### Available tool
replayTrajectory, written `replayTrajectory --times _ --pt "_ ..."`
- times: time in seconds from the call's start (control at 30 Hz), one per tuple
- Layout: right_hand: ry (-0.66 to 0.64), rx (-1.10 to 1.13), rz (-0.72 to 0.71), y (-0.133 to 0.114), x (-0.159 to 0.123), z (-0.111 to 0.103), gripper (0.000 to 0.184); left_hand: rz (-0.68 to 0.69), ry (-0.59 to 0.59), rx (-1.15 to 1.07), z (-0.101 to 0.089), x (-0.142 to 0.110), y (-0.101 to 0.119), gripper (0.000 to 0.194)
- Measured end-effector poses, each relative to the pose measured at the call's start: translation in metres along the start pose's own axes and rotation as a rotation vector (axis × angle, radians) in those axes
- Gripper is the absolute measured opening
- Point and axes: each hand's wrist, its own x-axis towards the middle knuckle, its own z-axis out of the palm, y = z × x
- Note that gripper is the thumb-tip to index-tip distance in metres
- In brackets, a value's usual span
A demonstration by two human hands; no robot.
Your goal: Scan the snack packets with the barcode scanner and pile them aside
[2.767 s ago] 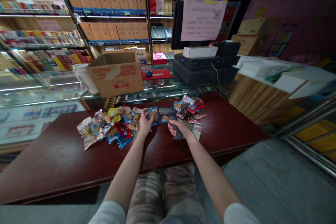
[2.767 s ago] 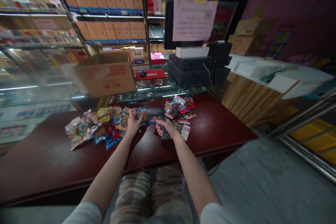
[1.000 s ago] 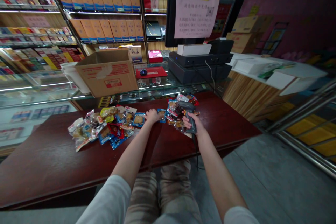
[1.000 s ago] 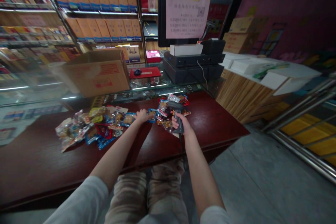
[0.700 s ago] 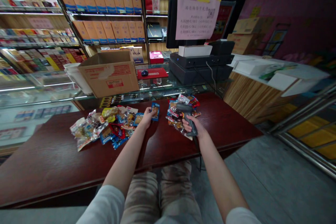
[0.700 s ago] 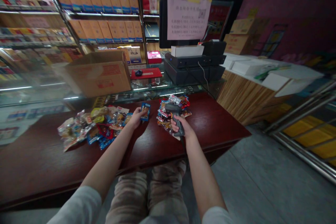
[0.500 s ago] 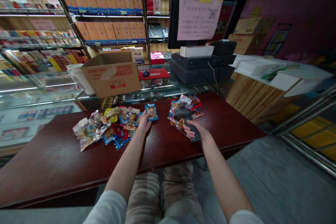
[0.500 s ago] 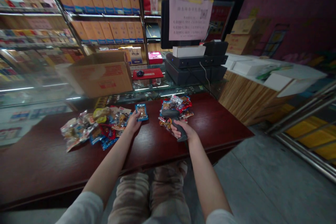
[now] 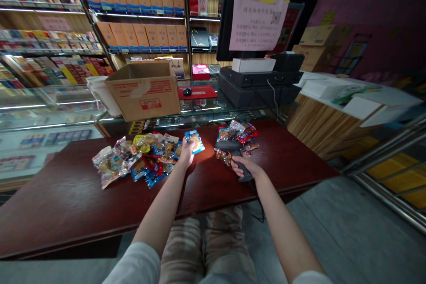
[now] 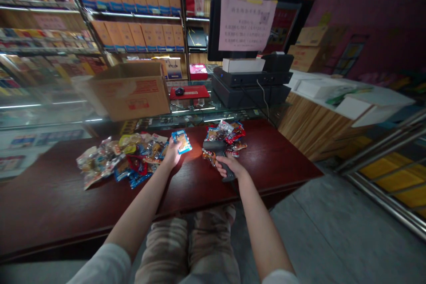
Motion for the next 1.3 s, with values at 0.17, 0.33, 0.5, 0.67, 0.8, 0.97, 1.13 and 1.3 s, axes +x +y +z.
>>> replayTrajectory --times 0.17,0.33,0.5,0.67,0.8,0.97,1.13,1.3 --pt "0.014 0.011 -0.002 0.0 0.001 0.001 0.034 0.078 0.031 0.162 0.005 -0.006 0.005 0.038" --pt "0.051 0.085 -0.062 -0.001 0.003 -0.004 0.036 0.354 0.147 0.852 0.013 -0.017 0.04 0.041" --pt "0.154 0.219 -0.211 -0.009 0.003 -0.014 0.032 0.126 0.243 1.626 0.008 -0.023 0.084 0.057" --pt "0.252 0.296 -0.338 -0.015 0.001 -0.025 0.031 0.133 0.315 1.873 -0.017 -0.024 0.109 0.044" --pt "0.296 0.279 -0.399 -0.016 0.001 -0.029 0.037 0.374 0.357 1.756 -0.022 -0.022 0.113 0.031" --pt "0.372 0.254 -0.442 -0.014 0.006 -0.03 0.038 0.406 -0.06 1.147 0.016 -0.028 0.062 0.026" --pt "0.361 0.284 -0.425 -0.011 0.008 -0.03 0.039 0.189 -0.271 1.168 0.056 -0.041 -0.008 0.039" --pt "0.429 0.32 -0.435 -0.011 0.008 -0.029 0.037 0.196 -0.238 1.324 0.063 -0.039 -0.024 0.041"
